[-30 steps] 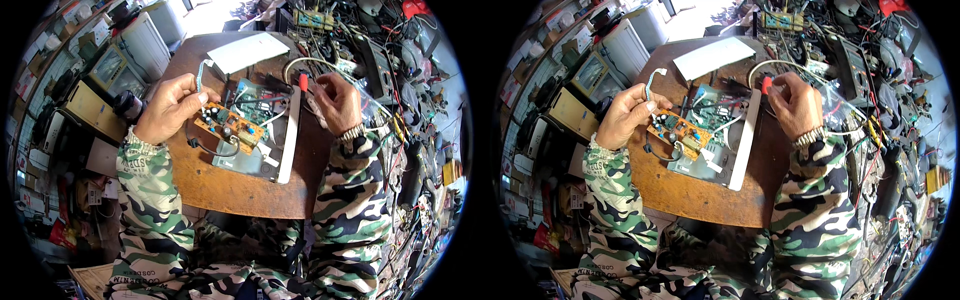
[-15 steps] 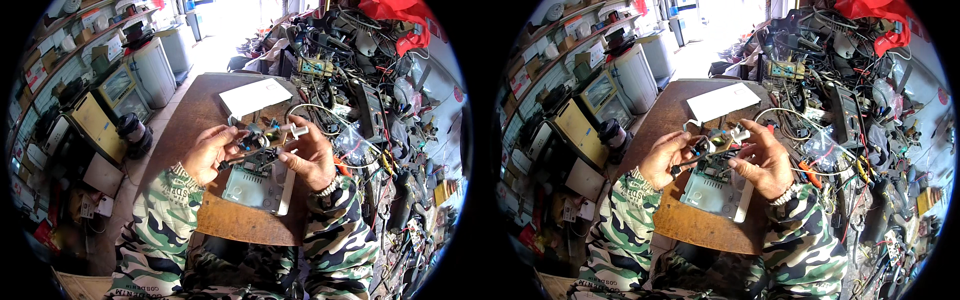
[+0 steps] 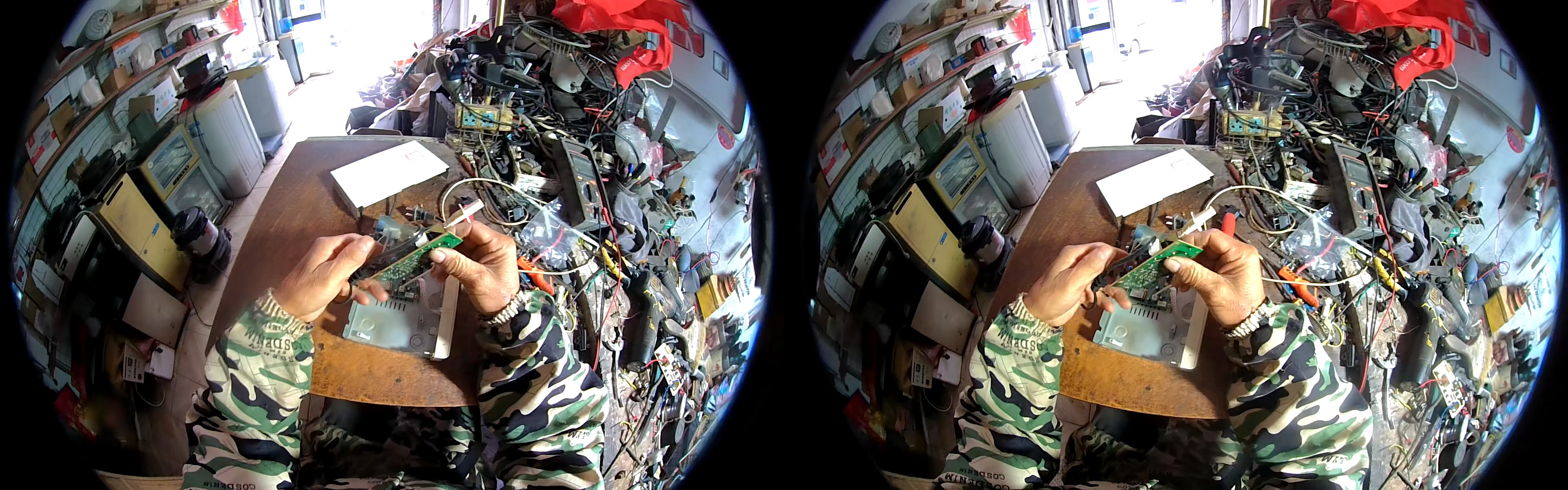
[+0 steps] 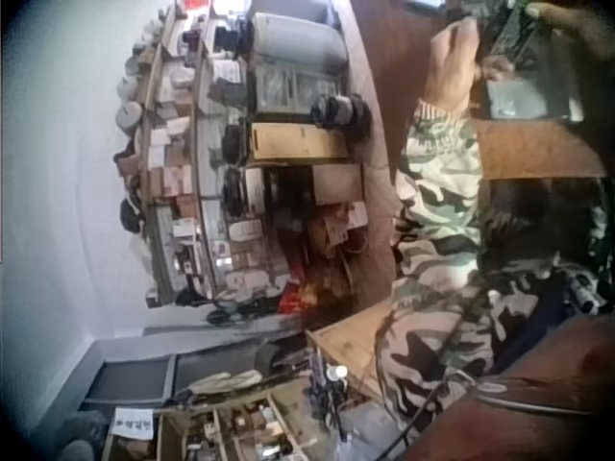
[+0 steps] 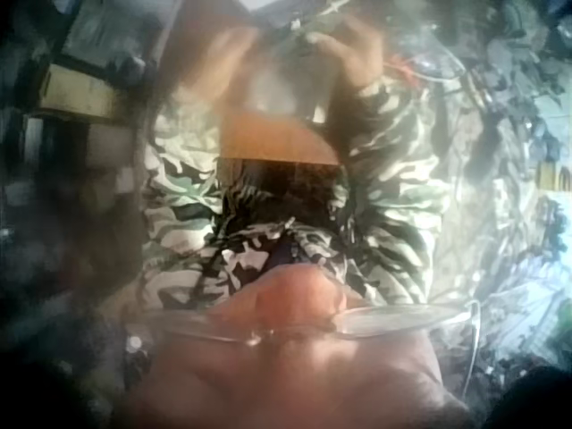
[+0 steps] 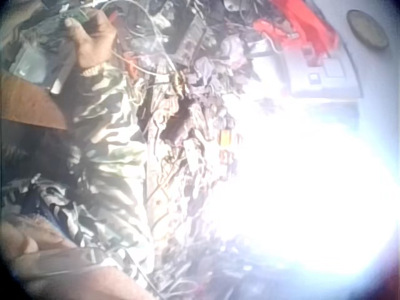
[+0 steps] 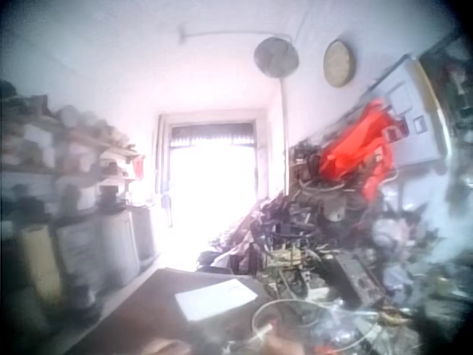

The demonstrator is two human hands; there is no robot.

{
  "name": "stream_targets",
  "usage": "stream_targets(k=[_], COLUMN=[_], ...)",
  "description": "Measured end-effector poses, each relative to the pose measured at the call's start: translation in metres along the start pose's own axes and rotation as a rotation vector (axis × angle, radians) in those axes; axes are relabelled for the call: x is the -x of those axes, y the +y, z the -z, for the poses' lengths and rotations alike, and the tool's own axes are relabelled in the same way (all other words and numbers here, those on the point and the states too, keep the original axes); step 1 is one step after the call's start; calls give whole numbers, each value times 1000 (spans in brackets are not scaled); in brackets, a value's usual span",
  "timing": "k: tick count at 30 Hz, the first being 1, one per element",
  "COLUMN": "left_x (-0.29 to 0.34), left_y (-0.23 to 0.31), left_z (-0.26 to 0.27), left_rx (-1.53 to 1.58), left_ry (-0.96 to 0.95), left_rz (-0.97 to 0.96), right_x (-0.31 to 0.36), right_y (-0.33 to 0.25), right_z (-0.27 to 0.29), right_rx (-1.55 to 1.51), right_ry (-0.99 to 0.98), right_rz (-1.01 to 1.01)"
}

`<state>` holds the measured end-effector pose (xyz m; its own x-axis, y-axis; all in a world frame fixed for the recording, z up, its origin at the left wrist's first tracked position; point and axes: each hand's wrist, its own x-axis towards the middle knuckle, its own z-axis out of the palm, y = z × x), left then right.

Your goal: The person uses a screwdriver to remove screws from a circuit board and detaches a smaller board from the main unit. They then use a soldering iron to work on the detached board, handling wires and components throughout the process.

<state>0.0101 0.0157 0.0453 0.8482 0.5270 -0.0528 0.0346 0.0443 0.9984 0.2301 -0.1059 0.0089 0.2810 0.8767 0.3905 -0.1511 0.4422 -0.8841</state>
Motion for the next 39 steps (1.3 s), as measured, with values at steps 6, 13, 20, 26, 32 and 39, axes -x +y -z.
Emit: stream_targets(k=[6, 13, 20, 26, 32, 39], left_x=[4, -14, -8, -2, -6, -8], left_y=[0, -18, -15, -16, -17, -23], left_z=[14, 16, -1, -20, -18, -19], left_rx=[-358, -560, -945, -926, -1196, -1148], left_ry=[28, 417, 617, 442, 448, 460], left_rz=[-248, -603, -946, -775, -879, -885], right_x=[-5, -5, -5, -7, -7, -7], right_y=[-1, 6, 10, 15, 19, 21], right_z=[0, 4, 4, 6, 10, 10], right_rx=[-42, -119, -63, -79, -146, -180], right_ry=[127, 117, 207, 249, 217, 195], right_rz=[-134, -175, -158, -165, -170, -155])
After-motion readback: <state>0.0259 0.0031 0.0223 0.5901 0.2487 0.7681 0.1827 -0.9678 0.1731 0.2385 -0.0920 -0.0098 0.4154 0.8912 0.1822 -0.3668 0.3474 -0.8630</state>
